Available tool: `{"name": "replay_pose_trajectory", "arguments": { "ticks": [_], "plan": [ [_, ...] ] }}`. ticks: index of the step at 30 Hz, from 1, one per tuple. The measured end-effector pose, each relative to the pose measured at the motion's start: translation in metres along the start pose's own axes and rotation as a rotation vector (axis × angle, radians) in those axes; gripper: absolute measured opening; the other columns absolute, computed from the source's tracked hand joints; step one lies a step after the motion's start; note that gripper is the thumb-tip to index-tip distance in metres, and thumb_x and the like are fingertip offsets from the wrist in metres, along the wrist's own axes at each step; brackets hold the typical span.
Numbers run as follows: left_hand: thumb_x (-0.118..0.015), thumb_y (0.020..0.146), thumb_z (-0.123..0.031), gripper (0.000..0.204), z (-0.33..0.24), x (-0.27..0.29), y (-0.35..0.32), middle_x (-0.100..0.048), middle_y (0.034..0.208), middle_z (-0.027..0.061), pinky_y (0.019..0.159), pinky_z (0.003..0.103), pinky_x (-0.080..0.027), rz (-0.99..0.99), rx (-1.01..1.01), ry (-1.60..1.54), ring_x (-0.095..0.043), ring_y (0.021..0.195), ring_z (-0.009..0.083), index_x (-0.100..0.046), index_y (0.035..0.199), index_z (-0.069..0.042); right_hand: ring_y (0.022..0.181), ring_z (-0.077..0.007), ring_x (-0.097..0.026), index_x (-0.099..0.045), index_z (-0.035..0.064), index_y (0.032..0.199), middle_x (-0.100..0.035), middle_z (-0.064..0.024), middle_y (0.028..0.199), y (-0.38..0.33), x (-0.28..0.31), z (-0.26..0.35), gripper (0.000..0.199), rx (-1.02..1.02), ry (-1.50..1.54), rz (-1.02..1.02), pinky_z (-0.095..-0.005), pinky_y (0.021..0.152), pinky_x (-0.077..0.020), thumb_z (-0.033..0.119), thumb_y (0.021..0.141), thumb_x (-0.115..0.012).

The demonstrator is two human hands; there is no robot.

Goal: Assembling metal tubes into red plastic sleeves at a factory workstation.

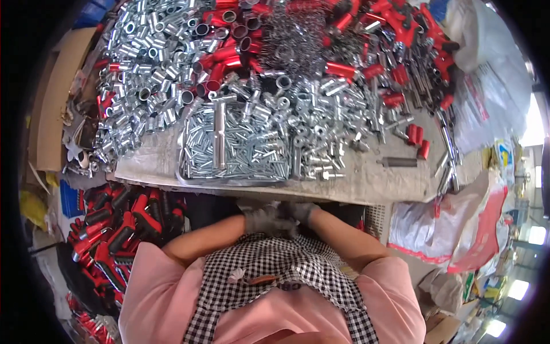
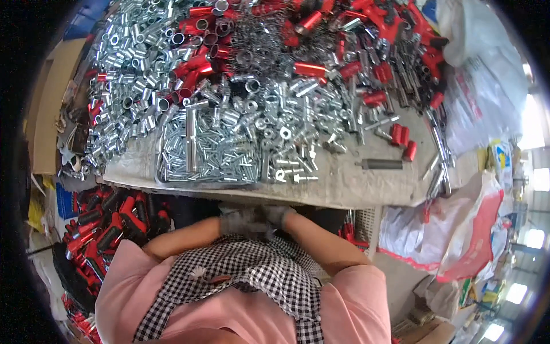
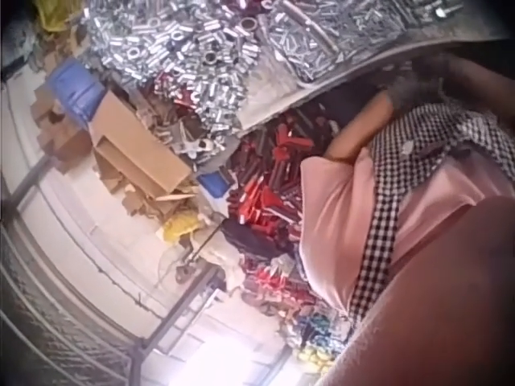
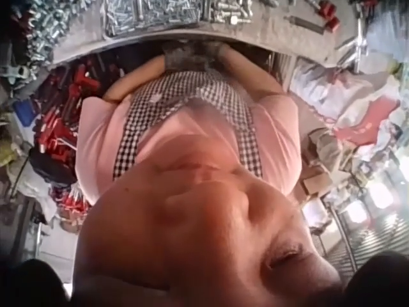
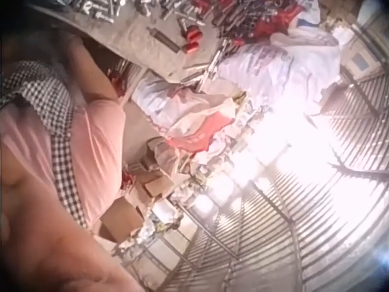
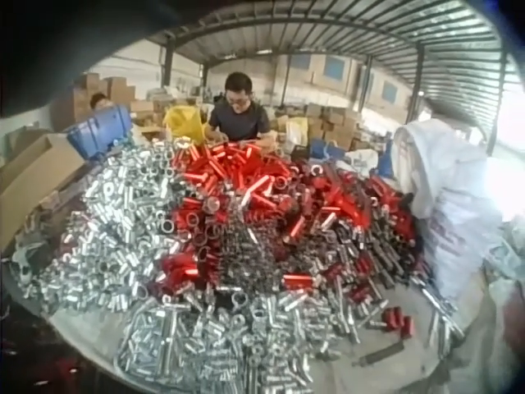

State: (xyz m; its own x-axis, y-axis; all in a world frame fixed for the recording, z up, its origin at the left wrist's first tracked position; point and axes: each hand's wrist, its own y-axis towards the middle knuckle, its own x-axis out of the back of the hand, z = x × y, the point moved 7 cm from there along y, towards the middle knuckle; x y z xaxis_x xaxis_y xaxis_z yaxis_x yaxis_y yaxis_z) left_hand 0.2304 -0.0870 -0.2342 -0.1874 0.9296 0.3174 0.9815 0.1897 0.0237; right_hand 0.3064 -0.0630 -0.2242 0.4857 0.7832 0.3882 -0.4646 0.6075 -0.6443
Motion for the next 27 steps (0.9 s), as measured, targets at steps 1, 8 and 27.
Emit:
{"name": "replay_pose_trajectory", "arguments": {
  "ticks": [1, 8, 27],
  "plan": [
    [-0.06, 0.088, -0.019, 0.032, -0.02, 0.008, 0.002, -0.061, 0.113, 0.006, 0.088, 0.034, -0.048, 0.027, -0.015, 0.003, -0.056, 0.107, 0.0174, -0.06, 0.12, -0.017, 0.095, -0.0289, -0.062, -0.056, 0.0087, 0.119, -0.057, -0.0215, 0.115, -0.018, 0.003, 0.012, 0.048, -0.016, -0.268, -0.007, -0.0419, 0.081, -0.0499, 0.036, 0.08, -0.062],
    [-0.041, 0.09, -0.045, 0.044, 0.014, 0.058, -0.008, -0.059, 0.108, 0.0089, 0.099, 0.039, -0.039, -0.782, 0.134, 0.111, -0.053, 0.106, 0.0215, -0.053, 0.113, -0.01, 0.082, -0.0347, -0.063, -0.048, 0.0192, 0.131, -0.063, -0.0184, 0.094, -0.168, -0.02, 0.034, 0.049, 0.29, -0.8, -0.25, -0.0473, 0.072, -0.0496, 0.024, 0.082, -0.05],
    [-0.066, 0.085, -0.035, 0.046, -0.198, 0.072, 0.064, -0.063, 0.101, 0.0098, 0.079, 0.031, -0.05, -0.574, -0.022, -0.094, -0.062, 0.09, 0.0186, -0.055, 0.116, -0.002, 0.062, -0.0162, -0.061, -0.042, -0.0069, 0.129, -0.063, -0.0128, 0.081, -0.317, -0.076, -0.126, 0.084, 0.454, 1.674, -0.791, -0.0279, 0.054, -0.0535, 0.027, 0.06, -0.076]
  ]
}}
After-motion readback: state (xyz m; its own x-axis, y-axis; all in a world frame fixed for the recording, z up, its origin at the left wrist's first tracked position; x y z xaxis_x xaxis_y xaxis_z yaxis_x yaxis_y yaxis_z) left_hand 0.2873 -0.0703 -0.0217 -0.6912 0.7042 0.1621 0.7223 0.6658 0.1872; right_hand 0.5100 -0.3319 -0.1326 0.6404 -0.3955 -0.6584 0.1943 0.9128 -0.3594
